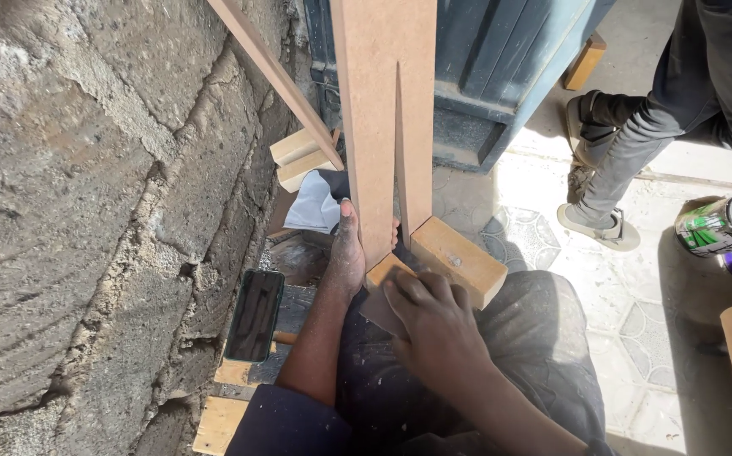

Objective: The person is using a piece of sandpaper to smooth the edges and surfaces of a wooden furniture component.

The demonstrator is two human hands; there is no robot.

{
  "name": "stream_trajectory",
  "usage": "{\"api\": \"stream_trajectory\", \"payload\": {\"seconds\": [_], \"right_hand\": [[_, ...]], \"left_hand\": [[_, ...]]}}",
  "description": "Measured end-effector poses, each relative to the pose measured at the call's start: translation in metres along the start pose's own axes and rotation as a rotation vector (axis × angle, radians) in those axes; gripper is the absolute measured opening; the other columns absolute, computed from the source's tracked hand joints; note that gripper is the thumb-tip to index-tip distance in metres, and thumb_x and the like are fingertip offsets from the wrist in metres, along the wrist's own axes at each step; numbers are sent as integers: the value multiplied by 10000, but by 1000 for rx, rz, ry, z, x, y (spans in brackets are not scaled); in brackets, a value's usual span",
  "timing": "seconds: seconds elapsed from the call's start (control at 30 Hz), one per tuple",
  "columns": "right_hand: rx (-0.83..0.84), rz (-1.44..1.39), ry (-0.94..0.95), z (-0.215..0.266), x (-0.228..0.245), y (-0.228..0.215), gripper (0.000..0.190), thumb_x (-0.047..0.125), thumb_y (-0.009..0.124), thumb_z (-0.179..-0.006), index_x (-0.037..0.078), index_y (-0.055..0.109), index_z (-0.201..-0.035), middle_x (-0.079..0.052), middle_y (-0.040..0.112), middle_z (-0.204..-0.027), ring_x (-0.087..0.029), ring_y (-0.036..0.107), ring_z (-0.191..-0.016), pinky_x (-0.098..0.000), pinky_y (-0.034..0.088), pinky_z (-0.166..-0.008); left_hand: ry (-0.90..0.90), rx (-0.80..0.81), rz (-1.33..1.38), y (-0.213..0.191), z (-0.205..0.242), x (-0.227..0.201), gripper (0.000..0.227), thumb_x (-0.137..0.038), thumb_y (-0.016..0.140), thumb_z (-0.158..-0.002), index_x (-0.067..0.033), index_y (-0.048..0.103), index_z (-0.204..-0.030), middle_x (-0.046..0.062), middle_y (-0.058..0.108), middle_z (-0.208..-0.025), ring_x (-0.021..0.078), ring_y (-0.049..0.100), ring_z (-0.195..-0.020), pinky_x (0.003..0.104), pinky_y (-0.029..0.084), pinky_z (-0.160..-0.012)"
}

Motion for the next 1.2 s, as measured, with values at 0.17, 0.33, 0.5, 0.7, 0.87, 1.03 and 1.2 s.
{"api": "stream_trajectory", "payload": {"seconds": [0.17,0.33,0.5,0.7,0.87,1.03,1.2], "right_hand": [[-7,69,36,39,0,-11,745,302,766,-656,172,562,-1361,31,540,-1440,-280,458,-1278,-561,441,-926],[-82,75,-59,-12,0,3,629,152,662,-723,106,539,-1338,-47,487,-1438,-336,485,-1226,-587,438,-959],[52,90,66,24,-17,8,742,332,718,-796,161,465,-1473,-30,391,-1601,-327,432,-1311,-551,432,-983],[65,-30,192,39,-31,17,672,100,566,-816,40,405,-1466,-114,427,-1553,-321,372,-1446,-520,377,-1107],[144,-295,108,-30,-27,25,463,116,465,-997,-23,379,-1430,-252,453,-1480,-471,366,-1400,-567,353,-1130],[217,-427,169,-10,-23,0,579,30,397,-968,59,346,-1544,-142,420,-1587,-370,407,-1401,-500,379,-1123],[224,-93,65,66,-26,10,629,198,611,-867,169,440,-1471,-18,376,-1559,-324,355,-1443,-539,359,-1097]], "left_hand": [[-2,51,36,-2,-1,4,993,-898,491,-725,2,647,-1116,117,694,-876,183,642,-710,321,538,-661],[-36,18,-62,-4,-1,10,965,-874,389,-793,2,711,-1035,95,719,-909,178,667,-803,316,546,-763],[34,-27,-113,-8,5,8,978,-883,374,-787,13,699,-1002,123,707,-853,218,659,-705,336,555,-672],[-48,-64,-107,-6,-1,16,1047,-933,484,-638,-6,710,-1067,107,729,-895,186,663,-759,321,539,-716],[-60,-56,-154,-9,-2,24,1015,-860,465,-717,2,727,-1183,150,768,-1054,247,730,-983,358,590,-874],[-35,-41,-239,3,3,14,1001,-893,417,-721,-1,742,-1038,124,750,-903,192,679,-788,319,568,-738],[8,39,-266,14,5,2,936,-879,405,-782,-21,744,-939,66,701,-826,177,623,-737,318,492,-705]]}}
Point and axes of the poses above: each hand's wrist, its own z-axis away from the middle knuckle, its own y-axis out of the palm, x = y × z, the point moved 8 cm from there along -z, towards the middle knuckle
